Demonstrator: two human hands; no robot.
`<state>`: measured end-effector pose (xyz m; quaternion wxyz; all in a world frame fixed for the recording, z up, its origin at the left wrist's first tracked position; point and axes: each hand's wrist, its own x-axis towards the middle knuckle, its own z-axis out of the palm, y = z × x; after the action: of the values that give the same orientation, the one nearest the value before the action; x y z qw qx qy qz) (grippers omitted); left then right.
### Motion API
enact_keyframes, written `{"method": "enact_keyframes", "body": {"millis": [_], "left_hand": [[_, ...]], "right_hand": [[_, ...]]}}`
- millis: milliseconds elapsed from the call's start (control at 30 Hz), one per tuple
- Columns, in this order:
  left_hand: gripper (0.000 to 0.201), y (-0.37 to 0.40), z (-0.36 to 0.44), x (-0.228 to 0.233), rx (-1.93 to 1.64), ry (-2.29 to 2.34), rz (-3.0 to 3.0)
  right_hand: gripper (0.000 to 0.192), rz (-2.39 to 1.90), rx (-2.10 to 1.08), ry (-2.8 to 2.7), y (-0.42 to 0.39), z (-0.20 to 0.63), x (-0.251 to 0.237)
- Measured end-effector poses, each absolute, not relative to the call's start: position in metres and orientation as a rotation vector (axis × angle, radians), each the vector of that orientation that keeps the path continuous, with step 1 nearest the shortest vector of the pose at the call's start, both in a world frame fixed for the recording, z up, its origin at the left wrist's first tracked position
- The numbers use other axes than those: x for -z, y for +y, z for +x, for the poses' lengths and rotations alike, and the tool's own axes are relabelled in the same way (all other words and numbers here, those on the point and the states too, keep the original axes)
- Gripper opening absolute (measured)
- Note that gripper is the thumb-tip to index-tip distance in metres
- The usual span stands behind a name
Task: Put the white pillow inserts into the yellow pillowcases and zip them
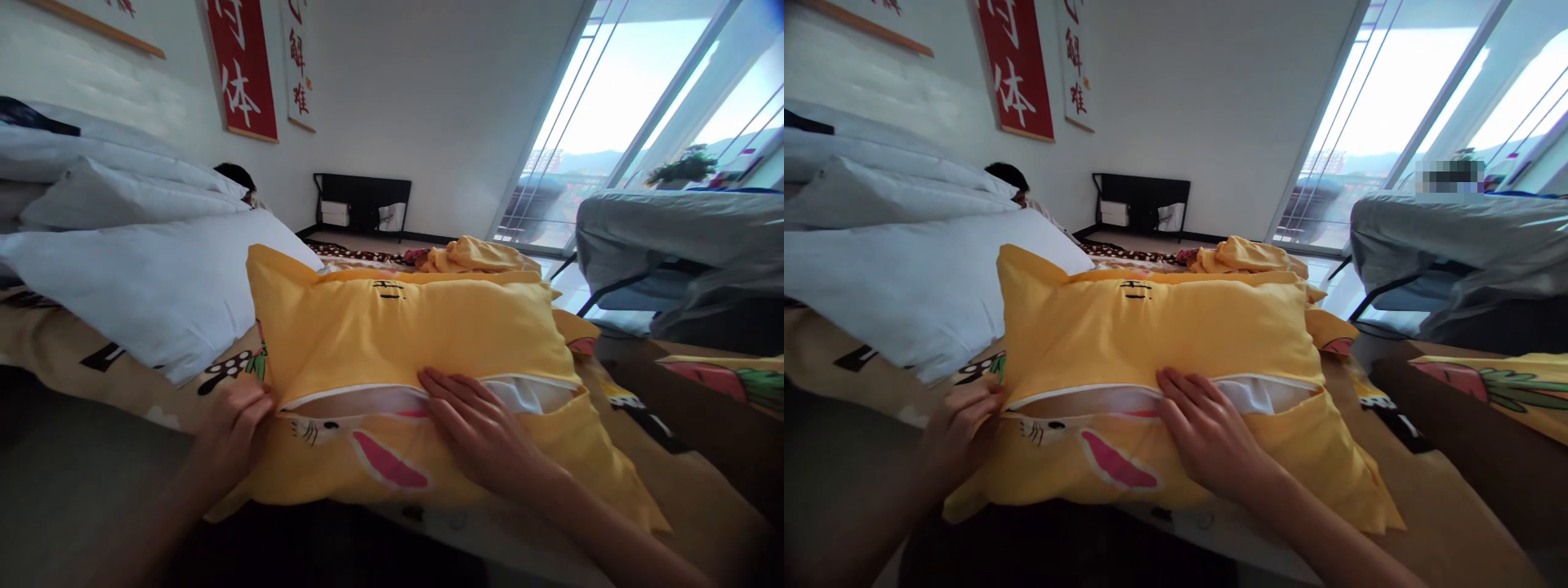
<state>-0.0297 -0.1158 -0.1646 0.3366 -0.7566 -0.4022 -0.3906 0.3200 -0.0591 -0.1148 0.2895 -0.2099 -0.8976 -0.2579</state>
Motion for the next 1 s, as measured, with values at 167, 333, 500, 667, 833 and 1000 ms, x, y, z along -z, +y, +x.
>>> {"method": "enact_keyframes", "body": {"millis": [167, 333, 500, 667, 833, 1000], "left_hand": [[0.028, -0.119, -0.031, 0.176, 0.970, -0.933, -1.993], [0.026, -0.121, -0.033, 0.178, 0.956, -0.895, -2.008], [0.023, -0.127, -0.033, 0.173, 0.937, -0.896, -1.976], [0.021, -0.128, -0.035, 0.175, 0.918, -0.939, -1.979], [0.025, -0.126, -0.031, 0.174, 0.927, -0.973, -2.045], [0.033, -0.124, -0.022, 0.168, 0.985, -0.994, -2.150]], "right_hand": [[0.018, -0.509, 0.516, -2.355, -0.079, 0.292, 0.111], [0.023, -0.366, 0.330, -2.353, -0.101, 0.235, 0.109], [0.020, -0.370, -0.009, -2.267, -0.103, 0.195, 0.114], [0.014, -0.365, -0.036, -2.236, -0.102, 0.188, 0.126], [0.022, -0.325, 0.141, -2.260, -0.102, 0.193, 0.134], [0.013, -0.300, 0.291, -2.219, -0.097, 0.192, 0.138]]}}
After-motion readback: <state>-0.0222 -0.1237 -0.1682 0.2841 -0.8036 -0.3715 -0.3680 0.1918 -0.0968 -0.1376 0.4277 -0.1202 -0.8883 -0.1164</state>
